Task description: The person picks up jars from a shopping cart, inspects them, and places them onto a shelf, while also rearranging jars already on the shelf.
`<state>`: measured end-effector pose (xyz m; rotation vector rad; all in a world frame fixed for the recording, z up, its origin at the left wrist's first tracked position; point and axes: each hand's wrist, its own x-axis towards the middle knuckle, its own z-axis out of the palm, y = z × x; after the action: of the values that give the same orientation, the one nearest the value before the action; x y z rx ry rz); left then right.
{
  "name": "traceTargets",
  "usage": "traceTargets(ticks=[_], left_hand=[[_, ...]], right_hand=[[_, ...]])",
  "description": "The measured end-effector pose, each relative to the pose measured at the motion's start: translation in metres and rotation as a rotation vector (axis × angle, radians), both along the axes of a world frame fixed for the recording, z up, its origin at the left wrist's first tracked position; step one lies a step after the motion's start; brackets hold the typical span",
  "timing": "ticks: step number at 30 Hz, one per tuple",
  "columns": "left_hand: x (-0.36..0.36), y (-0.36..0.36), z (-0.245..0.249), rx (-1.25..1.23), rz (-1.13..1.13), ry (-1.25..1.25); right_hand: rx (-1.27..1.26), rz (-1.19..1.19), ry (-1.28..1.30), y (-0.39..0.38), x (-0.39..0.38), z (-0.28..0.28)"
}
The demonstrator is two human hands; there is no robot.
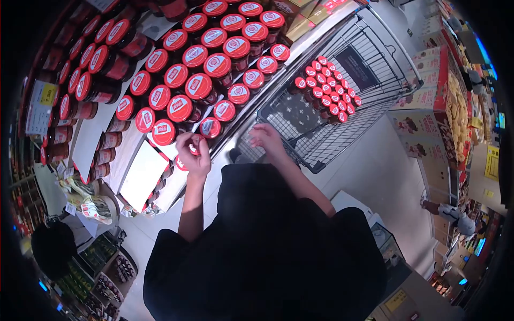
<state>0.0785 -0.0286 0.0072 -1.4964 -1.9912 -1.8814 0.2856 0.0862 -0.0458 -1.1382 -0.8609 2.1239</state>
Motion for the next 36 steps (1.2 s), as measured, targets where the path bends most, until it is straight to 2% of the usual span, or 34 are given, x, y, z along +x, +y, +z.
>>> traceTargets(ticks=[2, 4, 8, 10, 12, 15, 18, 21, 26, 30, 36], left_hand=[[0.031, 0.032, 0.009, -0.168, -0.144, -0.157], [0.051, 0.067, -0.004, -0.431, -0.302, -0.22], [0.095, 0.135, -0.029, -0.661, -0.622, 0.002], [0.112, 0.164, -0.069, -0.741, -0.748, 0.201], [0.132, 0.196, -0.104, -0.822, -0.824, 0.124], [0.16, 0.241, -0.141, -0.945, -0.806, 0.268], [0.186, 0.295, -0.186, -0.922, -0.795, 0.313], [0.211, 0.347, -0.228, -1.026, -0.713, 0.385], [0.251, 0.423, -0.262, -1.231, -0.598, 0.44], [0.258, 0.453, -0.294, -1.406, -0.508, 0.568], [0.251, 0.456, -0.316, -1.398, -0.481, 0.726]], right_hand=[[-0.006, -0.054, 0.012, 0.007, 0.015, 0.0], [-0.015, -0.115, 0.026, 0.016, 0.035, 0.0], [0.041, -0.167, -0.015, 0.034, 0.082, -0.013], [0.008, -0.253, -0.031, 0.042, 0.106, -0.021], [-0.016, -0.285, -0.09, 0.055, 0.132, -0.019], [-0.067, -0.364, -0.136, 0.076, 0.168, -0.023], [-0.052, -0.455, -0.112, 0.096, 0.202, -0.042], [-0.129, -0.482, -0.213, 0.119, 0.235, -0.056], [-0.206, -0.458, -0.237, 0.147, 0.275, -0.085], [-0.211, -0.427, -0.216, 0.165, 0.297, -0.093], [-0.191, -0.421, -0.207, 0.172, 0.314, -0.109]])
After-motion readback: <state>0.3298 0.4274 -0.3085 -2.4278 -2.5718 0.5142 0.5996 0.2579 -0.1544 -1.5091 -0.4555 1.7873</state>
